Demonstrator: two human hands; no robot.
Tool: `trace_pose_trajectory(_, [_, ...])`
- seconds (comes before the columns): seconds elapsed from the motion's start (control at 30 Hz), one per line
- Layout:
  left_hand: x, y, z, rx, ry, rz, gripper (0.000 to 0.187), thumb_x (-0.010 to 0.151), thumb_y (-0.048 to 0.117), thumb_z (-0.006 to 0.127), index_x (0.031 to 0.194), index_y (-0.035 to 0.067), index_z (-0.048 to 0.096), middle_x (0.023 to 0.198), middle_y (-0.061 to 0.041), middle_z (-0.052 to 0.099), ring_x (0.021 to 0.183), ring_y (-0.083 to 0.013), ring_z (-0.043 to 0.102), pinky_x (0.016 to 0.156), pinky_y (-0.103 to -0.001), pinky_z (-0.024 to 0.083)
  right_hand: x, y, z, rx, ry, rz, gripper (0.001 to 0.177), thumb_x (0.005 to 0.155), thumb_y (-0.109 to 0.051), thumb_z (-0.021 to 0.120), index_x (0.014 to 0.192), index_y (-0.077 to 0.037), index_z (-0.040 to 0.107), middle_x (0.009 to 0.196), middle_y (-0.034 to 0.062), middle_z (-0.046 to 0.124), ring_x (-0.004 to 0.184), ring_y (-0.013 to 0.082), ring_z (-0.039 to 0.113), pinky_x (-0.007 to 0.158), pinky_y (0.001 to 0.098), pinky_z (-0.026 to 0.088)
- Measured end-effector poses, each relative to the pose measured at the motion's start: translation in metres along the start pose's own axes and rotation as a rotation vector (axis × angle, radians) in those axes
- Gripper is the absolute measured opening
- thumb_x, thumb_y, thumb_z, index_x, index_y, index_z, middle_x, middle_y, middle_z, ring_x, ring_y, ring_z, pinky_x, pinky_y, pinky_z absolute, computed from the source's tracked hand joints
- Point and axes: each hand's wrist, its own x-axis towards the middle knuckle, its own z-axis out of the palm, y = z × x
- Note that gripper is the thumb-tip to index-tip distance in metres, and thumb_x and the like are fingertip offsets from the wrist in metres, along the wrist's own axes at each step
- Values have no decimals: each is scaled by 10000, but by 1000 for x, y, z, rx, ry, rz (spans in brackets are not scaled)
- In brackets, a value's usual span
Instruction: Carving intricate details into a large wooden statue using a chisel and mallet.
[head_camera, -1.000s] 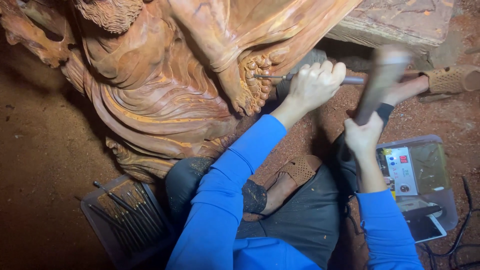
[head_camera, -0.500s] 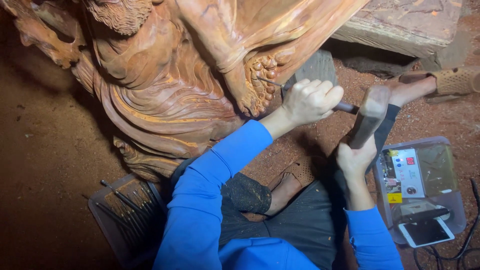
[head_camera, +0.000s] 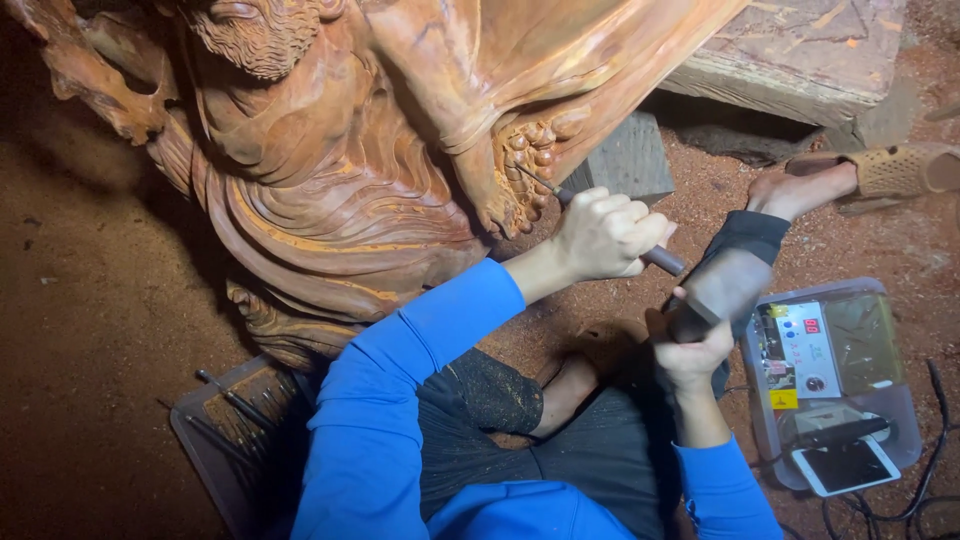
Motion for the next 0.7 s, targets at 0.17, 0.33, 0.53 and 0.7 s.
trace_pose_trajectory(0.17, [5,-3,-11,-59,40,52,225,895,276,550,682,218,506,583,29,452,504,-186,554,499,-324,423,-2,34,-9,49,-211,174,137,705,61,851,779,-20,768,668,90,637,686,246,705,673,375,553])
trace_pose_trajectory(0.33, [-1,-4,-32,-109,29,92,254,908,271,550,664,215,507,582,37,455,506,-176,546,504,-318,425,-17,38,-5,59,-133,-7,293,851,54,832,741,-23,572,696,94,518,761,322,704,730,393,560])
trace_pose_trajectory(0.53, [-2,-7,-49,-167,14,140,272,913,258,547,652,208,491,578,36,437,505,-172,524,507,-315,420,-41,88,-18,-74,-178,-174,298,692,119,833,624,13,562,540,141,484,574,418,628,708,440,575])
trace_pose_trajectory(0.7, [-5,-3,-57,-179,14,141,300,925,279,538,642,197,479,585,17,424,516,-187,516,518,-326,410,-34,58,-18,-178,-184,-183,312,725,27,809,629,-47,522,544,131,515,529,402,577,592,394,521])
